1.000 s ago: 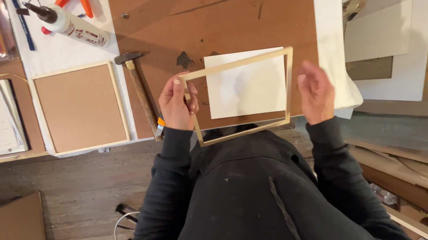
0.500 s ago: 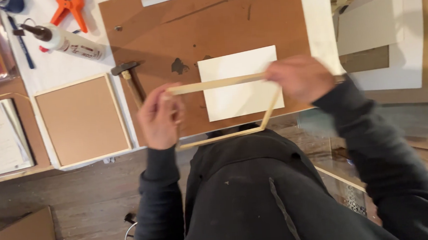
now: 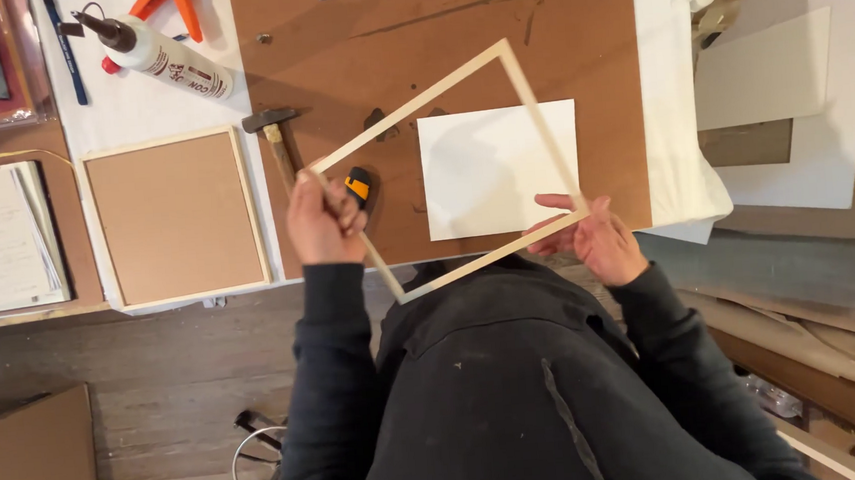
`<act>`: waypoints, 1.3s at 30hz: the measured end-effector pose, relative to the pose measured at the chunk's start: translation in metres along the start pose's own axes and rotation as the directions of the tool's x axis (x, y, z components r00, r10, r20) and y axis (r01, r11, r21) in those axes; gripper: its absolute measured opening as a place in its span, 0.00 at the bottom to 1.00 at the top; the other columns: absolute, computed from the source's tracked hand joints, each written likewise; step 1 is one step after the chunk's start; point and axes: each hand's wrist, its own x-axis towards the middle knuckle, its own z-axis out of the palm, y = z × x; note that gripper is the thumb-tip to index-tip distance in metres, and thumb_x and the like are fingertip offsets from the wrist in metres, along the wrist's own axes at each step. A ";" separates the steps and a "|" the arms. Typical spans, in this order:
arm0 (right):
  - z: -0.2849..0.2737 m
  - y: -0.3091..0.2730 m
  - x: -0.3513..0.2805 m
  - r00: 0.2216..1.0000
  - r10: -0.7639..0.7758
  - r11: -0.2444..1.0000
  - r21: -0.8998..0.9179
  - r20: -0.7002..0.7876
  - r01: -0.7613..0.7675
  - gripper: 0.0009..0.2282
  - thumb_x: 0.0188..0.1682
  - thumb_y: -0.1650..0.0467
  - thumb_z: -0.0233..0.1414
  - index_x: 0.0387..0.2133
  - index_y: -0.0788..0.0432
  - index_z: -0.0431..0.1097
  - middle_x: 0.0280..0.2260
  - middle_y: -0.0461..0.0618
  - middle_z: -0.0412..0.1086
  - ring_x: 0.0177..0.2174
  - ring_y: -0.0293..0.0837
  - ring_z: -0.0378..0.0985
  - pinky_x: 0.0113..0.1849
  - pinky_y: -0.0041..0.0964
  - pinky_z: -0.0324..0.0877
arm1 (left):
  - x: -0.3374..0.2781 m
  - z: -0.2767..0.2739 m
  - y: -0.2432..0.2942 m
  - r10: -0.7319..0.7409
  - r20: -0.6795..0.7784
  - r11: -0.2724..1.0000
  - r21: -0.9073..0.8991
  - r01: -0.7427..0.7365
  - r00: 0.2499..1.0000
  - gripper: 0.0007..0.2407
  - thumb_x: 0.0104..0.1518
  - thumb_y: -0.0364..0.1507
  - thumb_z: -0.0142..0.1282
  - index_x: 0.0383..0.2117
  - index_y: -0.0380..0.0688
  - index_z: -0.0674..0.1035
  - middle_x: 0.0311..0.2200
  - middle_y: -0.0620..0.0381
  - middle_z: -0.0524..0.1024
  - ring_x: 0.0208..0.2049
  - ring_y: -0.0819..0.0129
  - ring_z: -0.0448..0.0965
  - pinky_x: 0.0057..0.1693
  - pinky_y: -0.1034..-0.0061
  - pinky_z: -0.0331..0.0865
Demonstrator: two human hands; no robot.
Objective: Assembling a wooden picture frame using corner clamps and a hammer.
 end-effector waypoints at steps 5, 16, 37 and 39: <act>-0.016 0.030 -0.005 0.907 0.012 0.992 0.121 -0.420 0.043 0.19 0.65 0.64 0.39 0.57 0.69 0.63 0.43 0.60 0.74 0.38 0.48 0.77 0.42 0.42 0.76 | 0.034 0.008 -0.027 -0.049 0.031 0.979 0.202 0.041 0.998 0.14 0.69 0.35 0.45 0.50 0.40 0.77 0.26 0.56 0.74 0.17 0.72 0.67 0.22 0.77 0.57; -0.052 0.095 -0.008 0.809 0.103 0.994 0.080 -0.578 -0.069 0.15 0.57 0.71 0.49 0.55 0.68 0.64 0.40 0.57 0.76 0.39 0.43 0.80 0.38 0.34 0.76 | 0.081 -0.048 -0.129 -0.070 0.153 0.757 0.651 -0.047 0.986 0.14 0.67 0.24 0.47 0.57 0.33 0.74 0.41 0.52 0.80 0.36 0.70 0.80 0.42 0.75 0.76; -0.004 0.039 0.115 0.896 -0.411 0.195 -0.976 -0.167 -0.092 0.31 0.50 0.63 0.59 0.61 0.72 0.58 0.64 0.70 0.55 0.65 0.65 0.54 0.62 0.56 0.52 | -0.009 -0.026 0.041 0.122 0.061 0.979 0.160 -0.130 0.991 0.13 0.71 0.23 0.45 0.61 0.42 0.71 0.46 0.48 0.79 0.30 0.62 0.82 0.35 0.72 0.78; 0.010 0.056 0.139 0.898 -0.427 0.165 -0.985 -0.107 -0.039 0.32 0.49 0.63 0.60 0.60 0.74 0.57 0.64 0.72 0.54 0.65 0.65 0.54 0.62 0.57 0.50 | -0.022 -0.024 0.056 0.148 0.077 0.986 0.062 -0.153 0.986 0.14 0.72 0.24 0.46 0.62 0.42 0.71 0.47 0.49 0.79 0.32 0.64 0.82 0.37 0.73 0.78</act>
